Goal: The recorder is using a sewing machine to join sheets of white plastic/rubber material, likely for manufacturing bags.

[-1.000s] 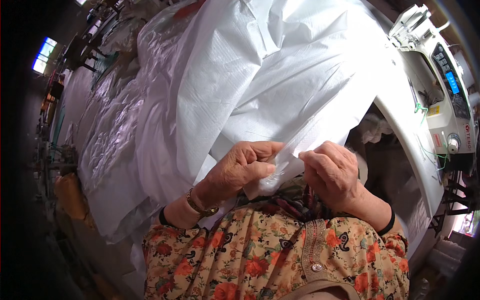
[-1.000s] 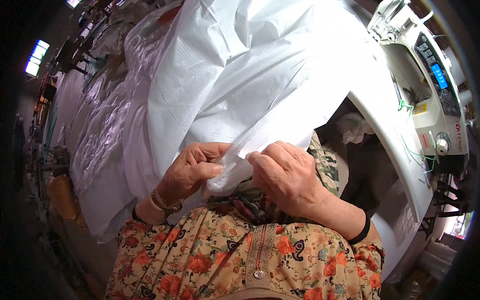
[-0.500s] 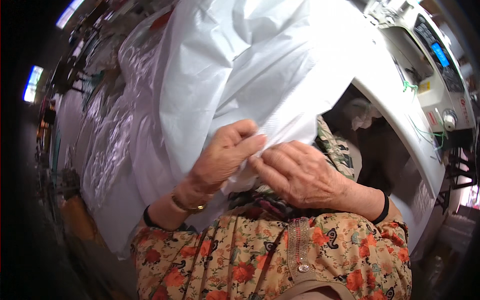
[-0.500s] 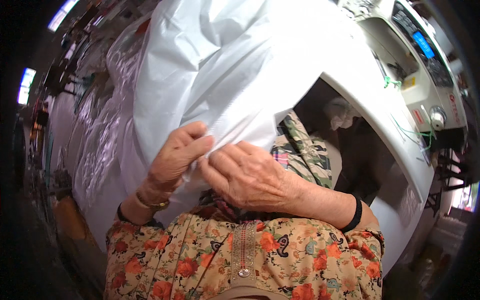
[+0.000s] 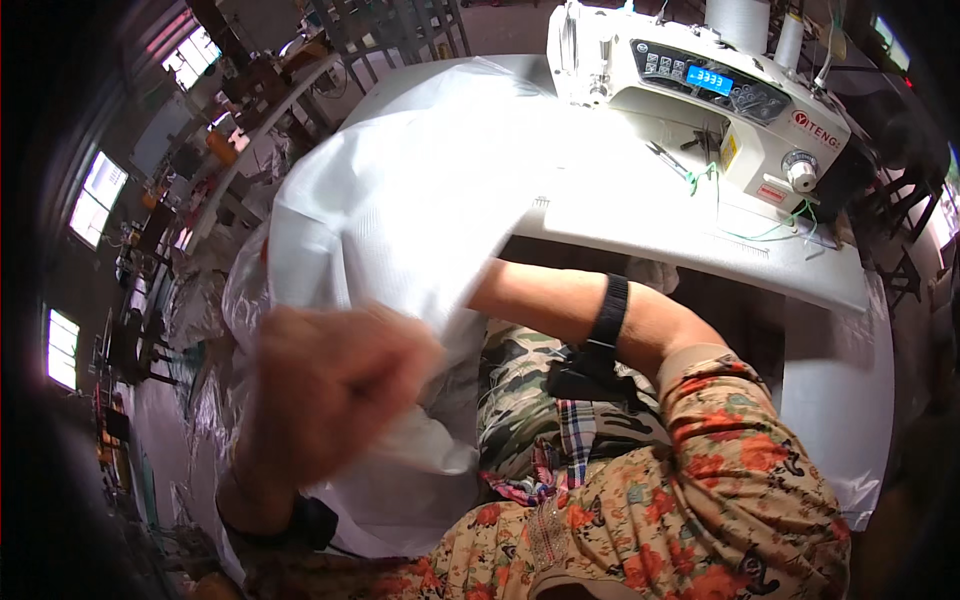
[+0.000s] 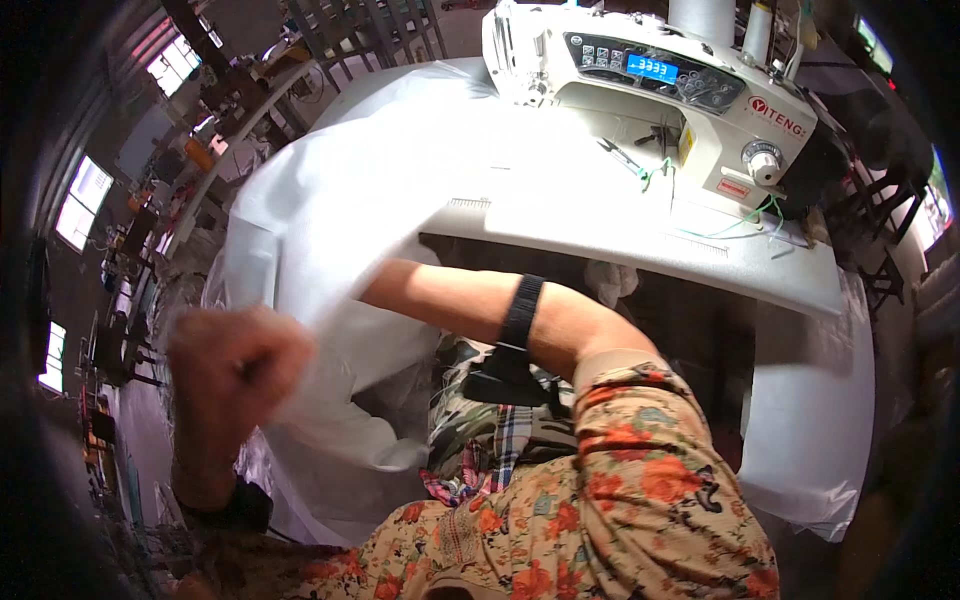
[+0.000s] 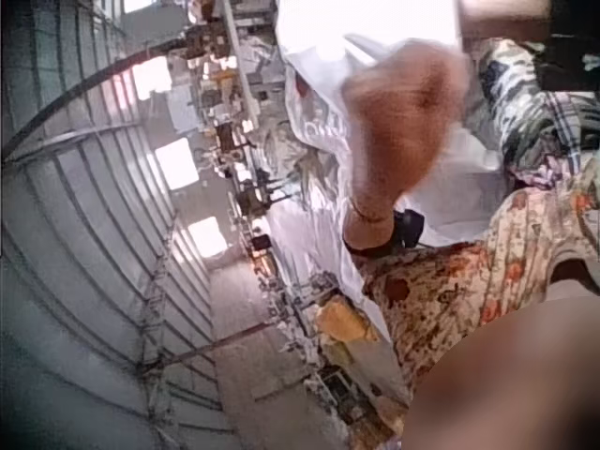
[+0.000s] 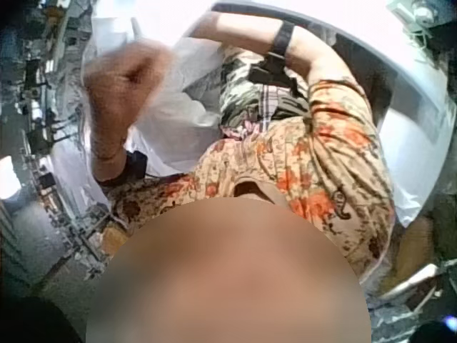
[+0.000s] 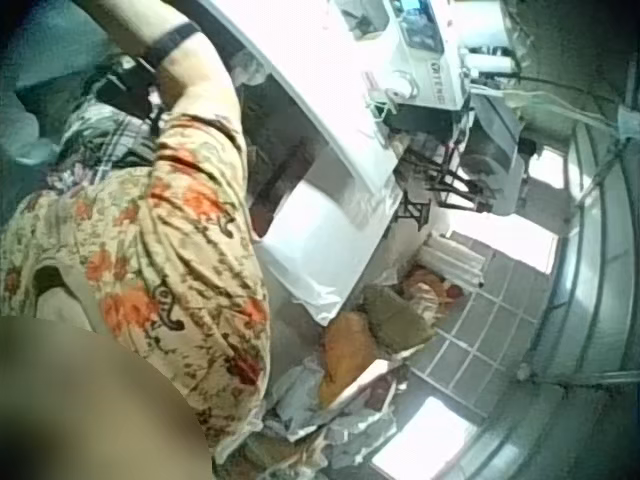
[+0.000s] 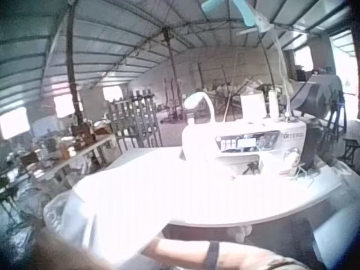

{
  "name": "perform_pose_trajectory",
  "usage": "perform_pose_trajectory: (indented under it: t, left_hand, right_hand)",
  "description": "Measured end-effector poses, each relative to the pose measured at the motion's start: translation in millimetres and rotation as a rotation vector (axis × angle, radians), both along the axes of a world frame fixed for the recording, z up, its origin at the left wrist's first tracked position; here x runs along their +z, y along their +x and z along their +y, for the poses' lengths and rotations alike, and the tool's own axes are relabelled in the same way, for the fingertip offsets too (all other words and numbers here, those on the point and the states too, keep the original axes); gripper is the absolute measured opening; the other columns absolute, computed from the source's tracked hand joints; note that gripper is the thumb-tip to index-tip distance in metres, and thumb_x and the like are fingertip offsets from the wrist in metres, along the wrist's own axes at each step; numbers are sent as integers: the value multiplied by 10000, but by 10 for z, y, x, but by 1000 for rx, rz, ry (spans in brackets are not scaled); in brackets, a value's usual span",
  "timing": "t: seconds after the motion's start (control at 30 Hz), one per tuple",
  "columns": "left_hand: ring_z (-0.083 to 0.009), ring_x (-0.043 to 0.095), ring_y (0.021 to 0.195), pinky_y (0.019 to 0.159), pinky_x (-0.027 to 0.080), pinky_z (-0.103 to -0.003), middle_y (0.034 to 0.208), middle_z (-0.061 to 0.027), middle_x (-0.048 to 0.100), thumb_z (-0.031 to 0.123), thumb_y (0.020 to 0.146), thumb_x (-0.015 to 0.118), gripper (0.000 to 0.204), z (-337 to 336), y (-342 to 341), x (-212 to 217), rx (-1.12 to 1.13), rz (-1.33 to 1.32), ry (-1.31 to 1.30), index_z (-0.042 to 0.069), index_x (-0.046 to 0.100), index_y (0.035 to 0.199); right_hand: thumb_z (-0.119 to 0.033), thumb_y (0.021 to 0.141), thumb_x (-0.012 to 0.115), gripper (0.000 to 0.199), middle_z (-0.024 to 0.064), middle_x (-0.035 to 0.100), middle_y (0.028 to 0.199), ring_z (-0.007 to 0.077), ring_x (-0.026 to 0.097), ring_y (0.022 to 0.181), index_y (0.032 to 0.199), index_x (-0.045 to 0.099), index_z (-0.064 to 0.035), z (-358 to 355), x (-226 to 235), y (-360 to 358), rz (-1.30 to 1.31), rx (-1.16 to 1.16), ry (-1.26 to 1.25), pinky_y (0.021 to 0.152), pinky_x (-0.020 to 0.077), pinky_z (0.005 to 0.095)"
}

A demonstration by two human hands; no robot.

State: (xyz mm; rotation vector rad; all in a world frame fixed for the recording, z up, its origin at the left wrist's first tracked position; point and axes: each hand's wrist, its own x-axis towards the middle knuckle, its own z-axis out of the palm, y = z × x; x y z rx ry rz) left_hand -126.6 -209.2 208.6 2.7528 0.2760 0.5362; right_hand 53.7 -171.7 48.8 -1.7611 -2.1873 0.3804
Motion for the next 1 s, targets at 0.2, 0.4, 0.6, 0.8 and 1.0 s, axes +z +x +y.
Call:
perform_pose_trajectory:
  t: [0.2,0.4,0.6,0.8,1.0]
  left_hand:
    - [-253,589,540,493,452,-365,605,-95,502,22,778,561,107,-164,-190,-841,-221,418,-19,30,459,744]
    - [-327,597,600,561,468,-391,695,-152,588,74,849,634,70,-343,-486,-2365,247,-20,-200,20,607,813]
    - [-134,556,666,616,436,-286,726,-67,588,99,850,687,136,-594,-509,-2939,594,-266,-995,-28,637,850]
    - [-27,496,693,633,416,-193,744,58,577,135,890,662,144,-515,-495,-2946,430,-195,-1562,4,640,836]
    - [-21,492,696,641,411,-180,757,55,578,157,907,661,157,-556,-524,-2868,388,-165,-1673,19,633,838]
  right_hand:
    - [-154,871,546,345,241,572,1217,360,566,1119,1174,615,-4,-161,-739,-85,512,152,199,997,425,429]
    - [-274,896,568,330,247,616,1141,371,572,1101,1123,659,-52,-597,-1364,77,304,220,-38,958,445,427]
    - [-191,828,665,157,110,591,873,270,586,870,900,591,-73,-942,-534,402,79,424,28,827,438,430]
    - [-174,835,620,167,21,573,998,195,529,1042,991,633,-116,-979,-649,261,-89,643,274,1070,342,454]
    - [-206,830,597,165,27,559,974,192,519,1029,962,630,-113,-1033,-763,94,-63,693,245,1075,331,450]
